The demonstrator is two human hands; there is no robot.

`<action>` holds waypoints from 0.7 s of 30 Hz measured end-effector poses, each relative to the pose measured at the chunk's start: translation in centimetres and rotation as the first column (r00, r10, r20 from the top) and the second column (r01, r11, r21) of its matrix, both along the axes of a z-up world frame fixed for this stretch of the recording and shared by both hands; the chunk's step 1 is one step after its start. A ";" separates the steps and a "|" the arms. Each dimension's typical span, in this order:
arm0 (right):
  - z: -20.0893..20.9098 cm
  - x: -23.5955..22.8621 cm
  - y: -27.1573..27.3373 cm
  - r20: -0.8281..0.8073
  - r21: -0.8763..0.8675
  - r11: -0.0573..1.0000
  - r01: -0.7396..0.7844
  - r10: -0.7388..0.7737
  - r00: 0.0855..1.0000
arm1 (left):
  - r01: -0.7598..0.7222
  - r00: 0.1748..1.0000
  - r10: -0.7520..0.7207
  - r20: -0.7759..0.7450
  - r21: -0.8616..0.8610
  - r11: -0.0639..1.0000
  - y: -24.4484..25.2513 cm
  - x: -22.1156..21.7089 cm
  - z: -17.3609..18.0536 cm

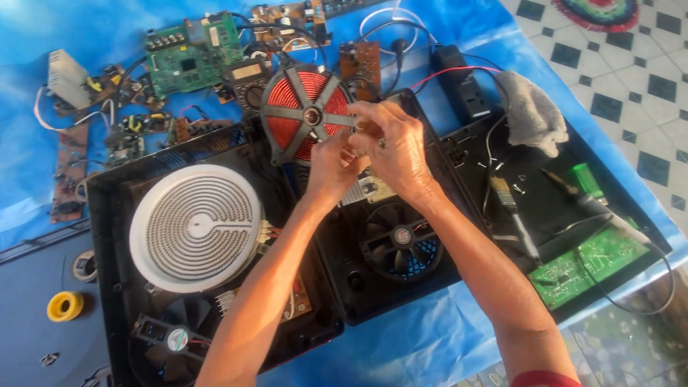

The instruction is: Reassembling the internal components of an induction cooker on a floor-based workspace.

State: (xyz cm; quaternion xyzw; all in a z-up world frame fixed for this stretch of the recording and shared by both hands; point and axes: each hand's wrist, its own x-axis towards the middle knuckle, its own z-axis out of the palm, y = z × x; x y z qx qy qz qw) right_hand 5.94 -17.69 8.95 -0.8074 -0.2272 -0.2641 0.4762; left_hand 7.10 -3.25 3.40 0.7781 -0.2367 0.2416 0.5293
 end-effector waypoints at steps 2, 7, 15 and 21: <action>0.8 -0.5 0.0 -0.004 -0.017 1.000 -0.014 0.014 1.000 | -0.001 1.000 0.000 0.017 0.033 0.999 0.1 -0.5 0.8; -0.6 -0.6 0.0 0.040 0.010 0.999 -0.033 0.033 0.999 | -0.035 0.999 0.036 -0.019 0.069 0.997 -0.1 -0.4 0.0; 0.5 -1.1 0.5 0.141 -0.033 0.999 -0.013 0.017 0.990 | -0.043 0.999 0.042 0.010 0.193 0.980 0.2 -1.5 1.3; 0.6 -1.4 0.9 0.257 -0.100 0.992 0.074 -0.046 0.965 | -0.108 0.994 0.111 0.001 0.243 0.964 0.0 -2.1 1.9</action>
